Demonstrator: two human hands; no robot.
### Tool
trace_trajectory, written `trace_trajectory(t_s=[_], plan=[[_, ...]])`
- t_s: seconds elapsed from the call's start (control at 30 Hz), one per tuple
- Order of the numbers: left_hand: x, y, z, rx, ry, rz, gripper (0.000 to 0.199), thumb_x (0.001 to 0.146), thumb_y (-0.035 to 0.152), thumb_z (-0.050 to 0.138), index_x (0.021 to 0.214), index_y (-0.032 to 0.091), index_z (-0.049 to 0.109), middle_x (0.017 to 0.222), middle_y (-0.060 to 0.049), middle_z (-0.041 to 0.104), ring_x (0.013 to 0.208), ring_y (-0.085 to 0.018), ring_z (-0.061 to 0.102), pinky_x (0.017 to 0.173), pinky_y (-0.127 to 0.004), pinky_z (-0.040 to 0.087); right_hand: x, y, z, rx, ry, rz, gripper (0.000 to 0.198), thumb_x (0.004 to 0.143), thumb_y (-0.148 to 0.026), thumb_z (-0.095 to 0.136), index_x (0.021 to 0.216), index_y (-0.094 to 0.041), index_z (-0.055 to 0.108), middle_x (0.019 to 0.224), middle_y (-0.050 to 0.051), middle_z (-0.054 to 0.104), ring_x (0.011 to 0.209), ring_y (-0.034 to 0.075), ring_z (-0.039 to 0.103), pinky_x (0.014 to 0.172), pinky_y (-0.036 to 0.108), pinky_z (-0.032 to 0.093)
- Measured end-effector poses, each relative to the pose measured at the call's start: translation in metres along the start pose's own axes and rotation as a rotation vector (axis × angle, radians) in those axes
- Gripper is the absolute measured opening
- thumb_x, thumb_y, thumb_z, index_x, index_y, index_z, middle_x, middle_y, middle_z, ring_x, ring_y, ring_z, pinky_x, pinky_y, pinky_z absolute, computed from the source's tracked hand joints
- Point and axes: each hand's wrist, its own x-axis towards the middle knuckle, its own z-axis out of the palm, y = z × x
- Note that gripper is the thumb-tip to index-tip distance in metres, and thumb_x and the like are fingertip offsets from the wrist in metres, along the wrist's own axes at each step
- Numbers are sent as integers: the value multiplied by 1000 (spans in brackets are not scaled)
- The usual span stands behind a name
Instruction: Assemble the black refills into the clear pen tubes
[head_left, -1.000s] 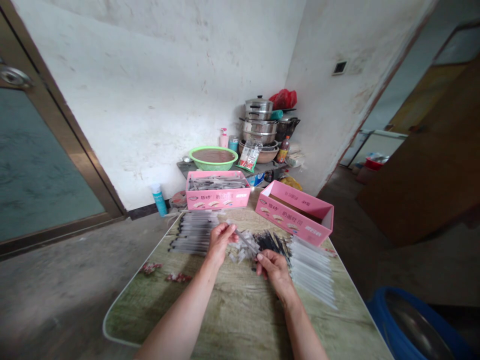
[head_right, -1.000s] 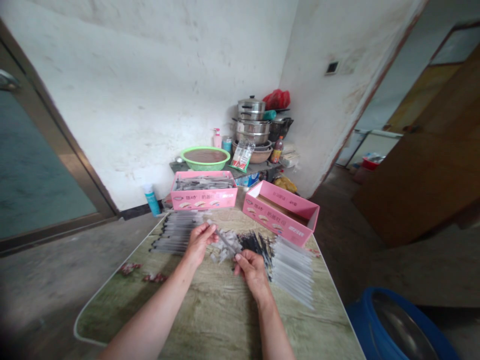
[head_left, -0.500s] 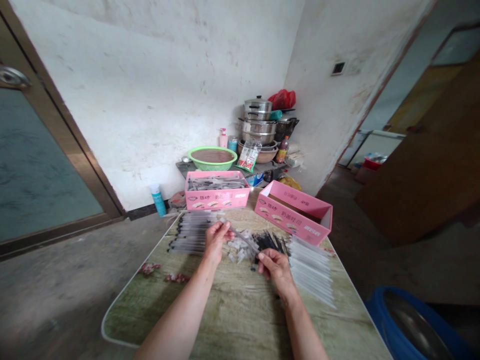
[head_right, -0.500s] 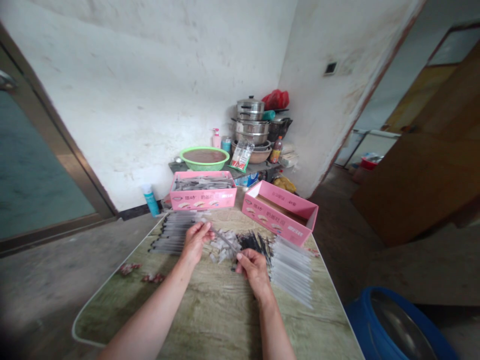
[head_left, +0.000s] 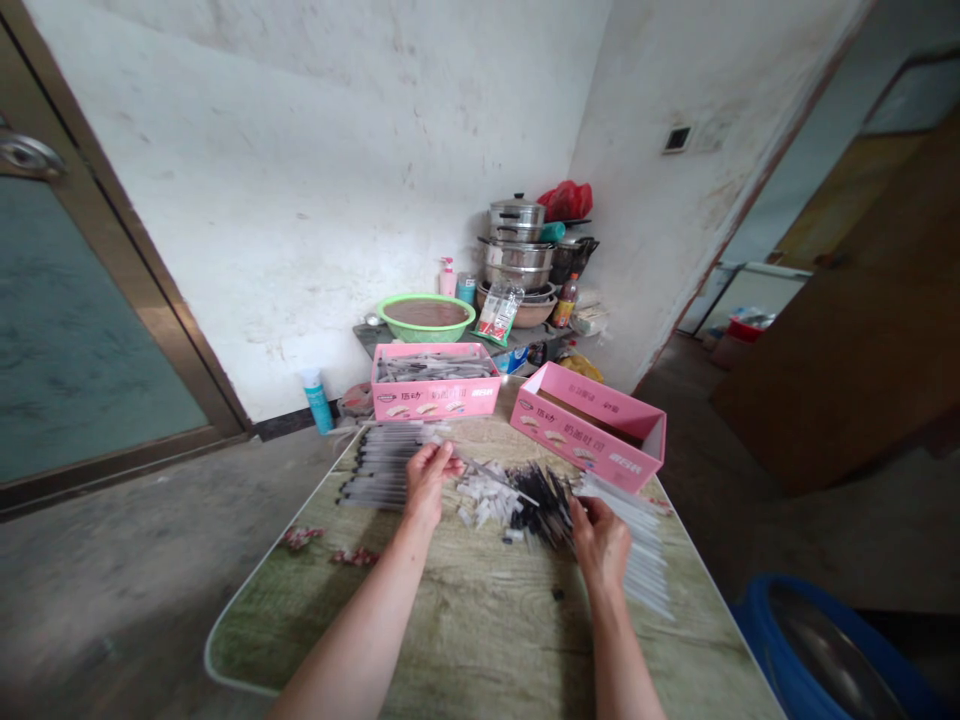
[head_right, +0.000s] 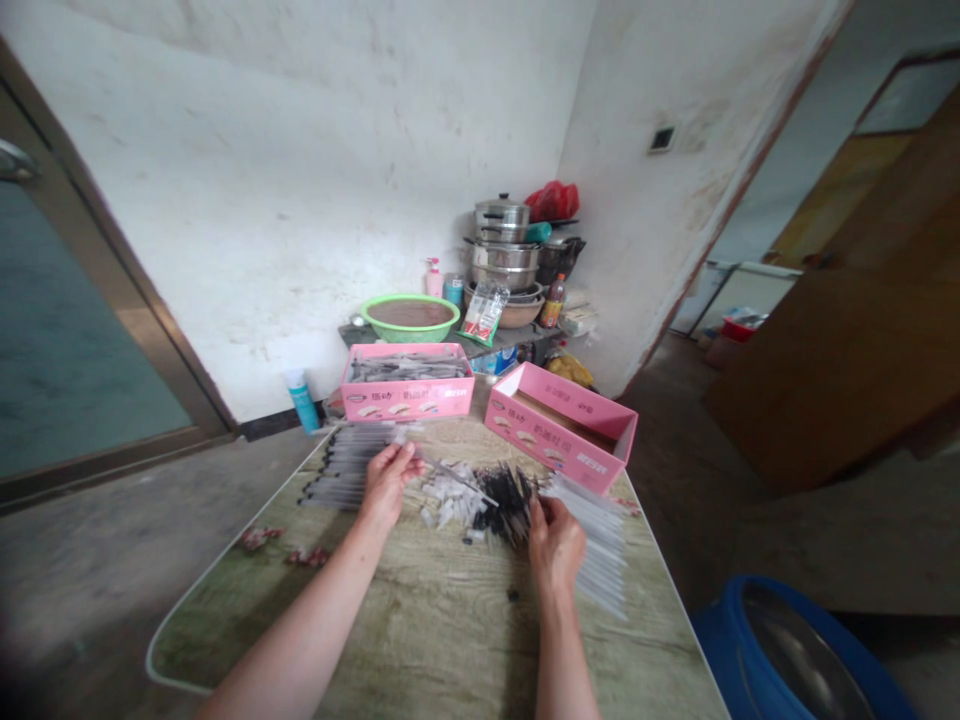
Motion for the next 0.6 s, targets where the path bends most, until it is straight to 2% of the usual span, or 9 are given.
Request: trace_trajectory(t_s=[0.1,0.17,0.23,0.3,0.4,0.5,0.6], plan=[[0,1,0,1,1,-4,43,53,45,88,71,13,66,62,0,66,54,-14,63,55,-26,54,0,2,-2,-376,-34,-4,26,82,-41,58,79,-22,76,61,12,70,53,24,62,50,30,30],[0,1,1,1,-3,-5,43,53,45,87,71,13,66,63,0,66,54,-13,63,56,-26,54,-2,0,-2,-443,-63,-10,27,83,-42,58,85,-23,77,63,13,71,55,25,63,50,30,31],[0,0,1,2,-7,-8,43,54,45,87,71,13,65,62,0,66,54,-13,63,56,-26,54,-5,-5,1,-319,-85,-67,34,87,-46,54,94,-21,76,67,12,72,59,25,65,53,30,35],[-1,-1,2,6,-14,-13,43,54,45,87,71,13,65,61,0,65,53,-14,63,55,-26,54,-10,-13,5,-96,-158,-163,41,92,-49,48,99,-19,75,74,11,74,64,25,67,57,30,40],[-2,-2,3,10,-29,-17,43,55,45,87,71,12,65,59,0,64,53,-14,63,54,-25,54,-16,-24,11,123,-310,-270,38,92,-49,50,98,-22,76,87,9,77,75,26,69,67,32,46],[-1,-3,2,7,-31,-10,42,55,45,87,71,12,66,61,-1,65,53,-13,63,54,-25,54,-17,-24,13,130,-342,-288,29,89,-46,57,93,-25,77,92,7,77,80,28,70,70,33,47],[5,-1,-3,-24,42,32,42,55,44,87,74,13,67,65,-1,68,54,-13,63,55,-24,54,-11,-13,9,49,-270,-246,28,87,-44,58,89,-25,78,85,8,77,75,29,70,66,33,45]])
